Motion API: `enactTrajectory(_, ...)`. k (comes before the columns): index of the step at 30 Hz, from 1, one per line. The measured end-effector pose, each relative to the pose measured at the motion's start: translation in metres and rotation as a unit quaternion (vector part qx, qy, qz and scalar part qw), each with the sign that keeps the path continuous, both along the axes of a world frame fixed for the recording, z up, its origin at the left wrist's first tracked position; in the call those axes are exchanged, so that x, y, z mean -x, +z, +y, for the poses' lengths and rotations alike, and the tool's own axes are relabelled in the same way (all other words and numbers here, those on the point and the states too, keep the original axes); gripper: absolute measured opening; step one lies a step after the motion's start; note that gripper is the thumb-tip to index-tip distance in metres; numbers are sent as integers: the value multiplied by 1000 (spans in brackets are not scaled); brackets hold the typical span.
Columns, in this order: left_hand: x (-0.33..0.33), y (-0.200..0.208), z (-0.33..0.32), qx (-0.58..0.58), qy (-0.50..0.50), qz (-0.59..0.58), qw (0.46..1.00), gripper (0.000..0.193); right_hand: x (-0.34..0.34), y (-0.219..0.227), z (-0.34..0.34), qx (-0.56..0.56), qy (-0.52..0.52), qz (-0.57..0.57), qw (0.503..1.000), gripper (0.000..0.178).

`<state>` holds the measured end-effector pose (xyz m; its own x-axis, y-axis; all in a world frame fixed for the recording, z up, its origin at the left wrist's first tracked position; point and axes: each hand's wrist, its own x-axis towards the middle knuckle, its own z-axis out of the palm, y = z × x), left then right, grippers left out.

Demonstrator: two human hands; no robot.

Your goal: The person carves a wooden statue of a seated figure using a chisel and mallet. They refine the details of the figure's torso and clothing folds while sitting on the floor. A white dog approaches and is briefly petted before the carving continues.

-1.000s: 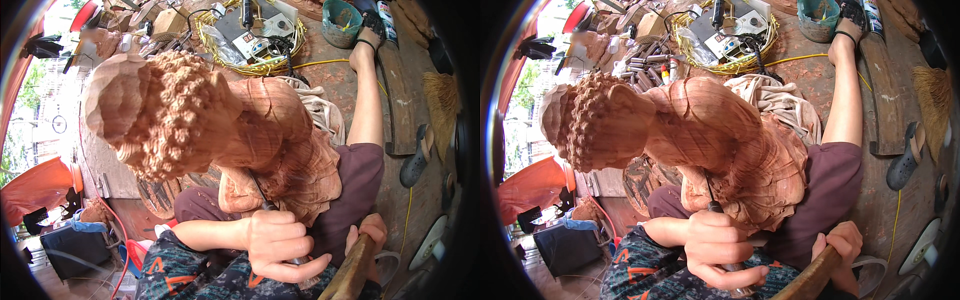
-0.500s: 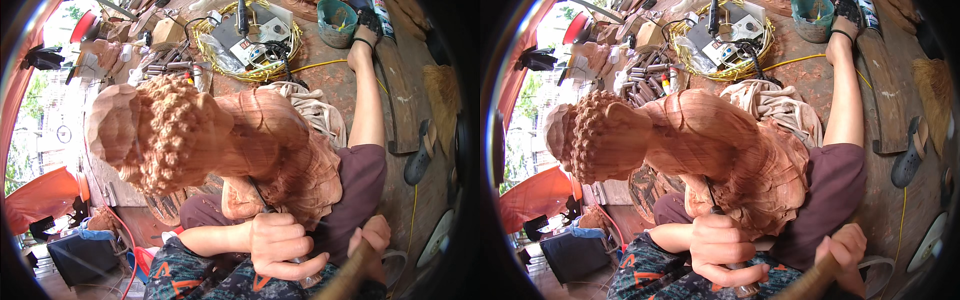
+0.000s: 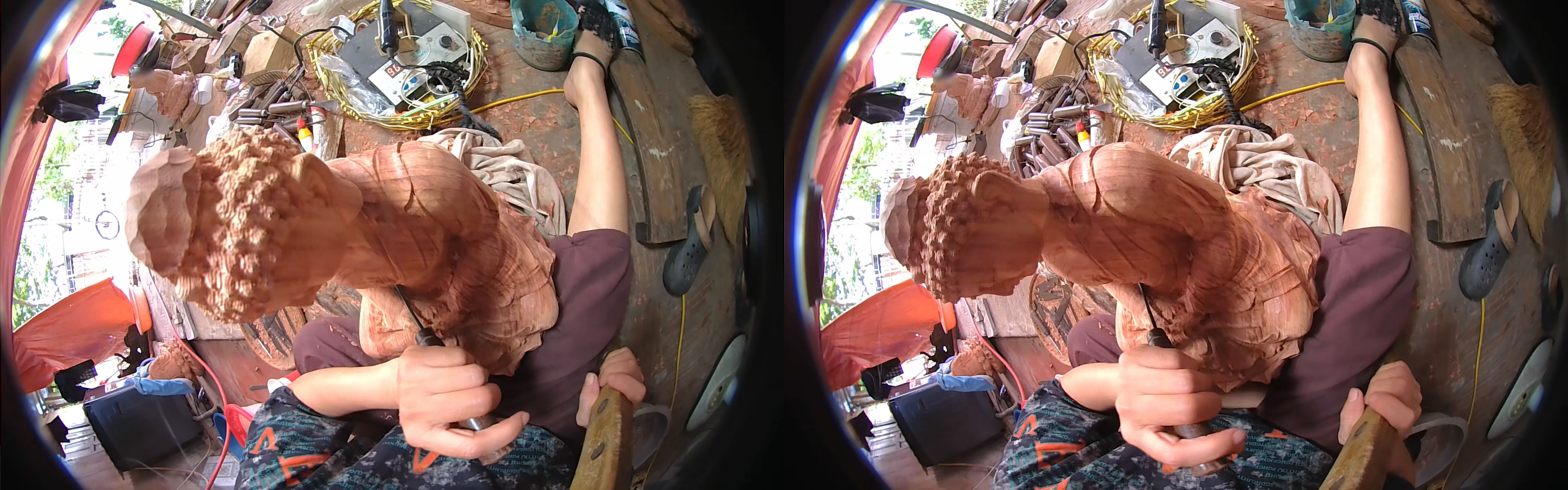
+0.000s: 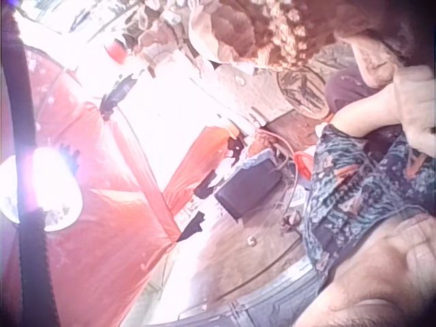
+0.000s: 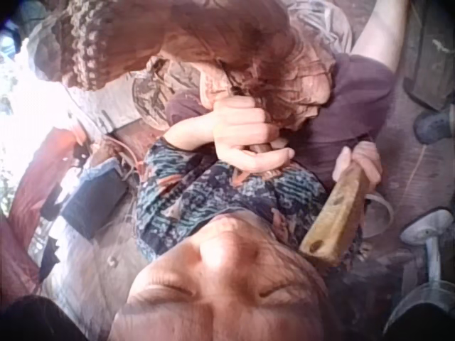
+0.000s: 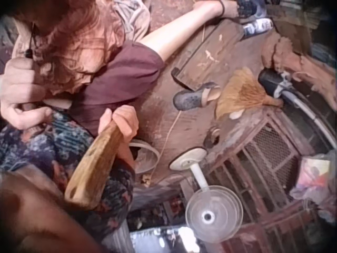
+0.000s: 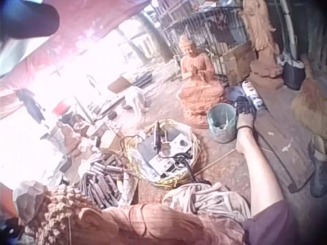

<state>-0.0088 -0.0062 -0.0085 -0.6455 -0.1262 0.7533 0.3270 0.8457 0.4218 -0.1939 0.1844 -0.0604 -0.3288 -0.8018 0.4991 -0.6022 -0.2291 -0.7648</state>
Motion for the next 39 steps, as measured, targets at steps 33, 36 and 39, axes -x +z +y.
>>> enactTrajectory(33,-7,4,11,118,-47,55,990,16,-15,-8,0,-51,-22,42,998,19)
enactTrajectory(36,-9,3,7,23,-31,-29,999,23,-15,-12,0,-48,-47,33,997,18)
enactTrajectory(39,-10,4,6,20,-27,-29,999,25,-13,-12,0,-49,-42,39,997,18)
